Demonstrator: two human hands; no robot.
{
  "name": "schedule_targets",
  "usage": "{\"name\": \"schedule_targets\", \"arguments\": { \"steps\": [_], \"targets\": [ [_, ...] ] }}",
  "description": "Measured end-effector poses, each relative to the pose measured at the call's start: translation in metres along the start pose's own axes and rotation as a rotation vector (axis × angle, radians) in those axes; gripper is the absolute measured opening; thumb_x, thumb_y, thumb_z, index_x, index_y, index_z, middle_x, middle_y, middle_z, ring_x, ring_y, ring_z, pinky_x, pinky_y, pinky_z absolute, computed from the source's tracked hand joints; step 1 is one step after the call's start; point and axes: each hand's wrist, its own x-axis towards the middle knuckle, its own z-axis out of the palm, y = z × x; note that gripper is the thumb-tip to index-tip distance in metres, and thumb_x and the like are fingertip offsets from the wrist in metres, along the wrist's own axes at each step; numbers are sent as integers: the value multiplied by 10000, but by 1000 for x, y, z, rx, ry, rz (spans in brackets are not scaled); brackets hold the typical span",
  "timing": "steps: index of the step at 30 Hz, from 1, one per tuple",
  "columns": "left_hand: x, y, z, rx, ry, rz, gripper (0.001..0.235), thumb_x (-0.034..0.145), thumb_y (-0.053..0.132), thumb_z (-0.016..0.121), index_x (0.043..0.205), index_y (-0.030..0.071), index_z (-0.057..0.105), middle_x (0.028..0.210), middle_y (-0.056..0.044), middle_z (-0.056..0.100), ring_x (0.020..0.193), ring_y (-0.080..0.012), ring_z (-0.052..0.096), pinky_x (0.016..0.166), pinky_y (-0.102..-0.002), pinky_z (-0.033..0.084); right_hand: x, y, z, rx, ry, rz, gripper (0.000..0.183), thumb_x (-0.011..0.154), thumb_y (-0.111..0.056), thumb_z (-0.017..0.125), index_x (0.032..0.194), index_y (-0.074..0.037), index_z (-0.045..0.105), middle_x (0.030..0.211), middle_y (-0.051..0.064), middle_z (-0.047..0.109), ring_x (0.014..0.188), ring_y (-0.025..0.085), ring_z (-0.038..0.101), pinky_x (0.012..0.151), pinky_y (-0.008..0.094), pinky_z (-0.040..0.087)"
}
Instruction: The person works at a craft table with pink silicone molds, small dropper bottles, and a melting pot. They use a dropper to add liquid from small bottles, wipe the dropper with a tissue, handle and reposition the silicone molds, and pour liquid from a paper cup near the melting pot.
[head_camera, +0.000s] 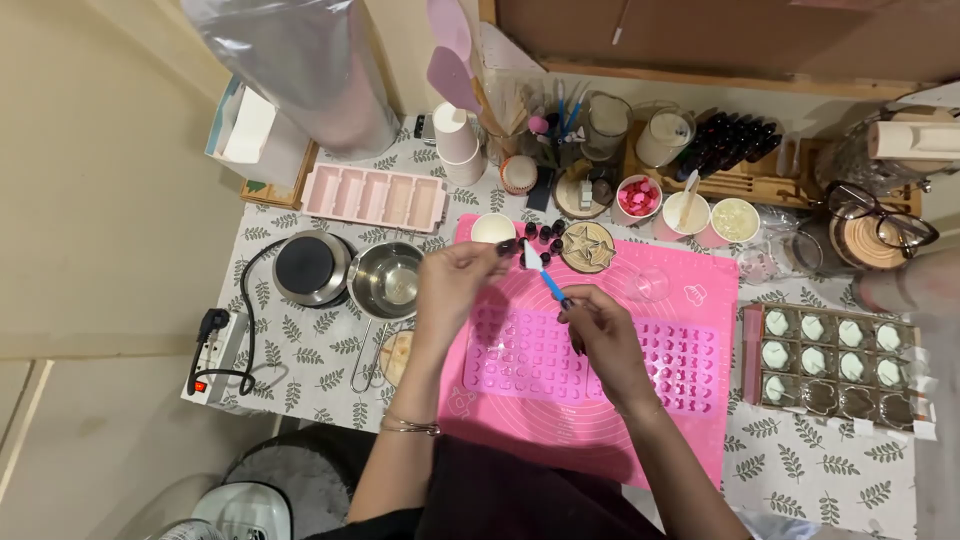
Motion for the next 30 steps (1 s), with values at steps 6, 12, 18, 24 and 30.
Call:
{"name": "schedule_targets", "arguments": {
  "steps": [6,12,18,24,30],
  "targets": [
    [-15,16,4,114,57,66,245,1014,150,588,1006,-22,761,873,-100,803,770,-136,785,728,-248,650,5,-11,7,-66,-17,34,191,959,-56,589,1129,-20,668,744,-23,612,582,46,461,521,230,389],
    [-32,23,19,186,117,97,184,925,119,726,1033,-21,776,856,-82,807,769,-106,761,695,-244,589,4,-12,25,19,-29,20,208,974,-68,562,1152,-27,661,816,-9,651,590,36,478,518,217,393],
    [-27,17,10,116,100,120,185,911,98,740,1037,-32,776,853,-83,795,775,-99,736,707,-236,586,4,-5,36,26,-1,61,194,976,-74,572,1148,-32,654,788,2,635,553,36,427,479,218,341],
    [-23,4,3,-223,38,115,234,978,98,682,1116,-87,722,960,-119,779,884,-128,747,812,-248,613,3,-5,46,-16,-10,-16,217,979,-46,579,1174,-31,673,717,-40,524,579,17,408,504,203,342],
    [-25,7,-18,-141,211,167,204,1019,93,596,1104,-72,679,927,-127,767,862,-167,765,774,-273,619,6,-15,68,-159,-24,58,189,973,-79,584,1129,-33,680,688,-54,550,547,19,390,475,213,297]
  ]
}}
